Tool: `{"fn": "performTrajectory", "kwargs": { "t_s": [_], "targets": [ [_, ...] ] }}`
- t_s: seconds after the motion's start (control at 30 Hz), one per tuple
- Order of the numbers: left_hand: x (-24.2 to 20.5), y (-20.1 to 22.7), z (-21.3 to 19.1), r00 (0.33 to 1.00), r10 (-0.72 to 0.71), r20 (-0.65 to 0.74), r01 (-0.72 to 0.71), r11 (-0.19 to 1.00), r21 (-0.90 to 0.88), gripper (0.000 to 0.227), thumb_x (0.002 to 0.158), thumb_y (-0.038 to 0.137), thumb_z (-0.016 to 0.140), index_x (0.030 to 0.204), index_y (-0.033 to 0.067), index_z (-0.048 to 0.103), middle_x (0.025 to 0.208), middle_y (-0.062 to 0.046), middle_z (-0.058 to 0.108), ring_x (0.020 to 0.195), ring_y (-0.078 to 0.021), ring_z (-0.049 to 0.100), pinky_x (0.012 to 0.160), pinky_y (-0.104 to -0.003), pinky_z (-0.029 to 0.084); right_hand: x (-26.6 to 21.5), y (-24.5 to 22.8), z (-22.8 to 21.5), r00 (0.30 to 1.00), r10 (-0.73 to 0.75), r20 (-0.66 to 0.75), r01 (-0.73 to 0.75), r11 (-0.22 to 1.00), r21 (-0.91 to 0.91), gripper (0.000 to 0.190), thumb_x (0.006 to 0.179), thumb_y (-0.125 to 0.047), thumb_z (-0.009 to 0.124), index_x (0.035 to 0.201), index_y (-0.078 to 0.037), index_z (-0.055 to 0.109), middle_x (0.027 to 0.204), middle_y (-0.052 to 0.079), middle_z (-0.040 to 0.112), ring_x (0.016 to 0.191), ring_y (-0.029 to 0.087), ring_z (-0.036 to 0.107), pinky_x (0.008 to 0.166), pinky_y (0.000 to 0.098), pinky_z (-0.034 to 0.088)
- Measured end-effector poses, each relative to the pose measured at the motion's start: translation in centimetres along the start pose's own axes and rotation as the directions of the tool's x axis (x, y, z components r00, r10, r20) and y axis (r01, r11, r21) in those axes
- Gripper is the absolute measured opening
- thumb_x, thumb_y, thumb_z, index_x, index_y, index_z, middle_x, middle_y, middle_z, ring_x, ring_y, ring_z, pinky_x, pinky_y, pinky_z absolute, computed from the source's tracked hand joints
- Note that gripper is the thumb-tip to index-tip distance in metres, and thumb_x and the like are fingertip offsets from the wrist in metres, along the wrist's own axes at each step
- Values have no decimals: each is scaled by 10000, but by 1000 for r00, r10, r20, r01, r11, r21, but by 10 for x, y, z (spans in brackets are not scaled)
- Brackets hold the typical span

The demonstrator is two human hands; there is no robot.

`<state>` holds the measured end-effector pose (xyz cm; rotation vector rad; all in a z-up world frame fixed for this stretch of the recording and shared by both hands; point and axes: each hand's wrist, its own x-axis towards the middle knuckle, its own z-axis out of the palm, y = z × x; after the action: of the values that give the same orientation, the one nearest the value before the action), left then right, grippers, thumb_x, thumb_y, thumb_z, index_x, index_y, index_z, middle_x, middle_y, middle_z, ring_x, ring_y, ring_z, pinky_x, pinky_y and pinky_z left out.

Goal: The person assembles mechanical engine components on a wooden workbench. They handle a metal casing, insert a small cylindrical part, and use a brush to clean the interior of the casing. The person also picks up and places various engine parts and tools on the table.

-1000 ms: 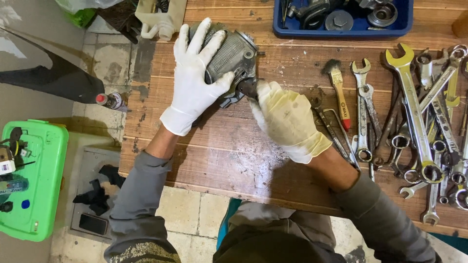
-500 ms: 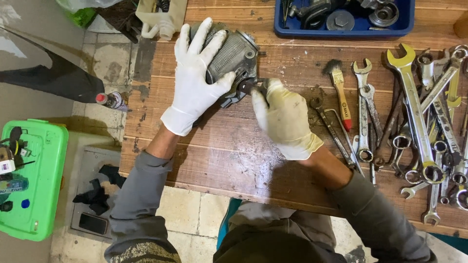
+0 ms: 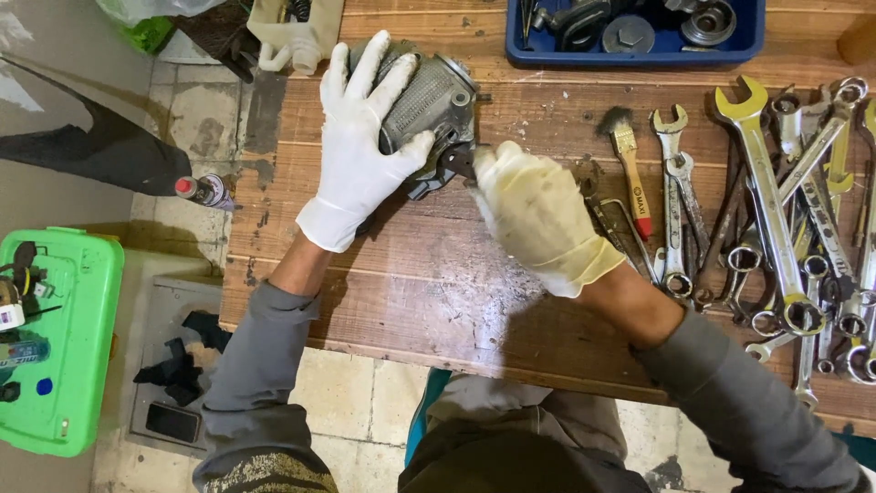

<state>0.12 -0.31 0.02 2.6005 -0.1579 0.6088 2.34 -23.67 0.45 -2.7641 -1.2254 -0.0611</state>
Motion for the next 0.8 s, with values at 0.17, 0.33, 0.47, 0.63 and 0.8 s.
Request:
{"fn": "performTrajectory", "kwargs": {
  "t_s": [0.17,0.33,0.47,0.63,0.8],
  "targets": [
    [0,1,-1,1000,-17,16,17,1000,-18,712,849,377,740,1501,149,570,1645,-104,341,1520,-506,163,1239,-697,213,2,11,28,984,-121,-134,84,963,-254,375,1137,-413,413,969,-147,618,742,-8,564,475,118,524,411,291,447],
    [-1,0,0,1000,-17,8,17,1000,-21,712,859,390,740,1506,148,566,1648,-103,339,1525,-505,155,1240,-704,217,1,1,27,973,-74,-220,39,986,-162,383,1131,-430,482,887,-157,595,643,-40,528,443,102,483,369,301,410],
    [-1,-2,2,1000,7,-9,-7,1000,-4,719,858,411,750,1503,154,564,1641,-111,353,1518,-515,189,1245,-690,212,5,-8,29,961,150,-233,-175,980,-95,466,1103,-508,567,785,-167,580,547,-38,538,421,118,505,375,312,418],
    [-1,-3,3,1000,6,-11,-6,1000,-2,722,848,398,757,1499,147,570,1640,-109,350,1513,-511,191,1241,-688,204,3,-5,24,967,214,-136,-219,976,-23,552,1120,-570,538,794,-130,604,574,8,599,469,180,602,421,337,528],
    [-1,-7,6,999,22,-23,-22,1000,9,729,849,441,742,1500,160,571,1641,-107,355,1511,-529,201,1231,-703,202,-6,-4,8,959,39,-281,-145,920,-365,568,1046,-711,609,752,-227,569,574,-80,539,426,64,496,386,270,396]
  ]
}}
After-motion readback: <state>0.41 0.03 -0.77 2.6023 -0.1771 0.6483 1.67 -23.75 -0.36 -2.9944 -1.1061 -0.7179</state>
